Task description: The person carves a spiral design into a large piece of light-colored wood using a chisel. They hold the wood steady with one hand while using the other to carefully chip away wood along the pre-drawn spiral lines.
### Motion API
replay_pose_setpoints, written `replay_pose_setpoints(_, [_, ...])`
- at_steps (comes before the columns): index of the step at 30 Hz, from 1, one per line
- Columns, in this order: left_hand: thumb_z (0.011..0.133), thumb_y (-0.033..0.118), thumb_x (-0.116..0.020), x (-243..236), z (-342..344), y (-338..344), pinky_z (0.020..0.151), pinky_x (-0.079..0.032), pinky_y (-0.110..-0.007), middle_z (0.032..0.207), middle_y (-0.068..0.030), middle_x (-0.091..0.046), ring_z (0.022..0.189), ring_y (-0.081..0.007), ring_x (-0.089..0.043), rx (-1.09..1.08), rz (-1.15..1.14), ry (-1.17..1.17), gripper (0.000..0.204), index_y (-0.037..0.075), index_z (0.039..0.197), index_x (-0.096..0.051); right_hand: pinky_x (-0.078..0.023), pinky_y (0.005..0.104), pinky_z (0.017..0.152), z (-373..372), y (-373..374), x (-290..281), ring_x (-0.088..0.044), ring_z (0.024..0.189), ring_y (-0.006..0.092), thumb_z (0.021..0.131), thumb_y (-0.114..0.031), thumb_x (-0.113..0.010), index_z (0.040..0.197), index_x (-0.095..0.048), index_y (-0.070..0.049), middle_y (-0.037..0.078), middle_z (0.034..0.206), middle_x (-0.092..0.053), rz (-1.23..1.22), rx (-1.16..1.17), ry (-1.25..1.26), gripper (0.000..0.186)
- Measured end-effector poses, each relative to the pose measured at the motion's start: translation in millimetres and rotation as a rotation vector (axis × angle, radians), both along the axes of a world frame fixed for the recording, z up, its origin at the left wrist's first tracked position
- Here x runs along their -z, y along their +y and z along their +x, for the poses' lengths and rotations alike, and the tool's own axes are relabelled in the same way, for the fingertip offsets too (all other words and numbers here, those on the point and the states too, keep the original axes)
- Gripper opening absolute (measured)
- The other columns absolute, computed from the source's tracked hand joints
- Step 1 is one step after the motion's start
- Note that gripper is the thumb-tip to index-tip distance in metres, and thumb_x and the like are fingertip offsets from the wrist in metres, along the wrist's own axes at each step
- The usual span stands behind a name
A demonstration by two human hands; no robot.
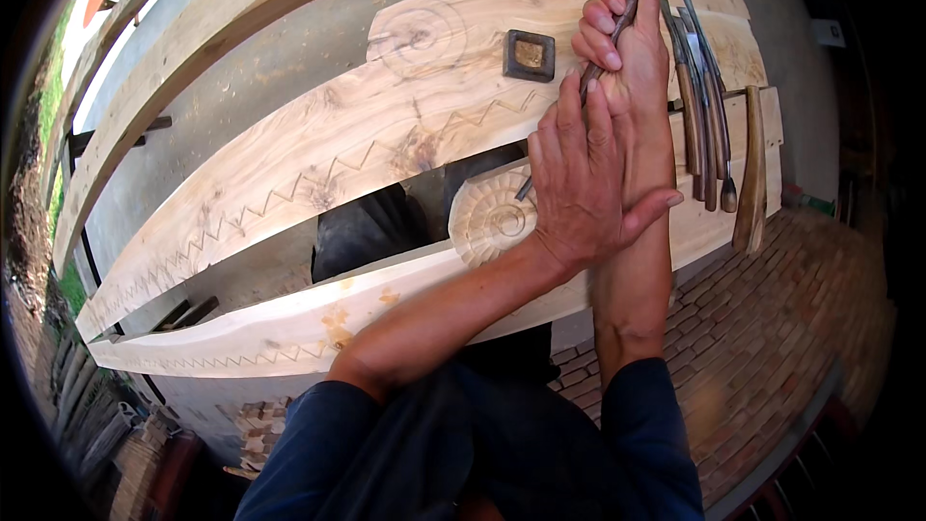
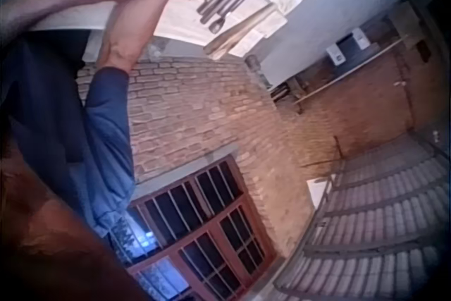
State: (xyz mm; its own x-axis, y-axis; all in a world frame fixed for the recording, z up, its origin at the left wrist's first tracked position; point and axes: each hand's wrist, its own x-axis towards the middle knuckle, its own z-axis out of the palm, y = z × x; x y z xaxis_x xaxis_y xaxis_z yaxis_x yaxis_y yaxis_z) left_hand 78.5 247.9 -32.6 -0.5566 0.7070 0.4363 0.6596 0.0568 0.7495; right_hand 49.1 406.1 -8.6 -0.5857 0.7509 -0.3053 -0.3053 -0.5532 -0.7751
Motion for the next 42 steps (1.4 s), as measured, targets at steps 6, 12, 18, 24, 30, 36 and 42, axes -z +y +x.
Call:
replay_pose_setpoints(6, [0.090, 0.074, -0.074, -1, 0, 0, 0.109, -0.038, -0.061, 0.162, -0.0446, -0.032, 0.130, -0.0532, -0.047, -0.013, -0.020, -0.024, 0.128, -0.020, 0.162, -0.027, -0.027, 0.0261, 0.045, -5, -5, 8, -0.029, 0.047, 0.0099, 0.116, -0.065, -0.042, 0.095, -0.050, -0.013, 0.007, 0.076, -0.052, -0.033, 0.020, -0.020, 0.057])
replay_pose_setpoints(12, [0.091, 0.076, -0.071, 2, 2, 0, 0.111, -0.038, -0.060, 0.164, -0.0441, -0.031, 0.136, -0.0540, -0.046, 0.007, -0.005, -0.034, 0.127, -0.017, 0.164, -0.026, -0.027, 0.0264, 0.044, 1, -8, 0, -0.029, 0.047, 0.0098, 0.116, -0.065, -0.042, 0.094, -0.050, -0.013, 0.007, 0.077, -0.053, -0.068, 0.015, -0.001, 0.057])
replay_pose_setpoints(18, [0.091, 0.078, -0.067, 2, 3, 1, 0.111, -0.041, -0.060, 0.167, -0.0413, -0.032, 0.141, -0.0544, -0.046, 0.075, 0.079, -0.005, 0.123, -0.010, 0.168, -0.027, -0.027, 0.0260, 0.046, 23, 10, -12, -0.030, 0.048, 0.0107, 0.116, -0.066, -0.042, 0.095, -0.051, -0.013, 0.006, 0.078, -0.053, -0.008, 0.019, 0.119, 0.057])
replay_pose_setpoints(24, [0.094, 0.077, -0.066, 5, 3, 1, 0.111, -0.040, -0.059, 0.166, -0.0411, -0.033, 0.141, -0.0541, -0.047, 0.060, 0.086, -0.005, 0.122, -0.011, 0.168, -0.027, -0.027, 0.0274, 0.047, 18, 3, -14, -0.031, 0.049, 0.0112, 0.116, -0.066, -0.042, 0.094, -0.052, -0.013, 0.006, 0.078, -0.053, 0.030, 0.078, 0.030, 0.058])
replay_pose_setpoints(30, [0.093, 0.074, -0.070, 4, 3, 1, 0.112, -0.040, -0.059, 0.165, -0.0413, -0.034, 0.140, -0.0530, -0.047, 0.054, 0.094, -0.015, 0.121, -0.012, 0.167, -0.028, -0.027, 0.0279, 0.046, 15, 1, -16, -0.031, 0.049, 0.0117, 0.117, -0.064, -0.041, 0.092, -0.052, -0.012, 0.007, 0.078, -0.054, 0.050, 0.091, 0.008, 0.058])
replay_pose_setpoints(36, [0.092, 0.073, -0.072, 2, 1, -1, 0.112, -0.039, -0.060, 0.164, -0.0418, -0.034, 0.140, -0.0533, -0.046, 0.063, 0.080, -0.033, 0.122, -0.015, 0.164, -0.030, -0.027, 0.0284, 0.046, 11, -3, -17, -0.032, 0.049, 0.0121, 0.117, -0.063, -0.041, 0.093, -0.053, -0.013, 0.008, 0.077, -0.056, 0.100, 0.119, -0.051, 0.057])
replay_pose_setpoints(42, [0.091, 0.073, -0.074, 2, 1, 0, 0.113, -0.038, -0.060, 0.162, -0.0426, -0.035, 0.136, -0.0533, -0.047, 0.043, 0.067, -0.038, 0.123, -0.018, 0.161, -0.031, -0.027, 0.0286, 0.045, 6, -3, -9, -0.032, 0.048, 0.0120, 0.117, -0.062, -0.042, 0.093, -0.053, -0.013, 0.009, 0.076, -0.057, 0.101, 0.121, -0.096, 0.056])
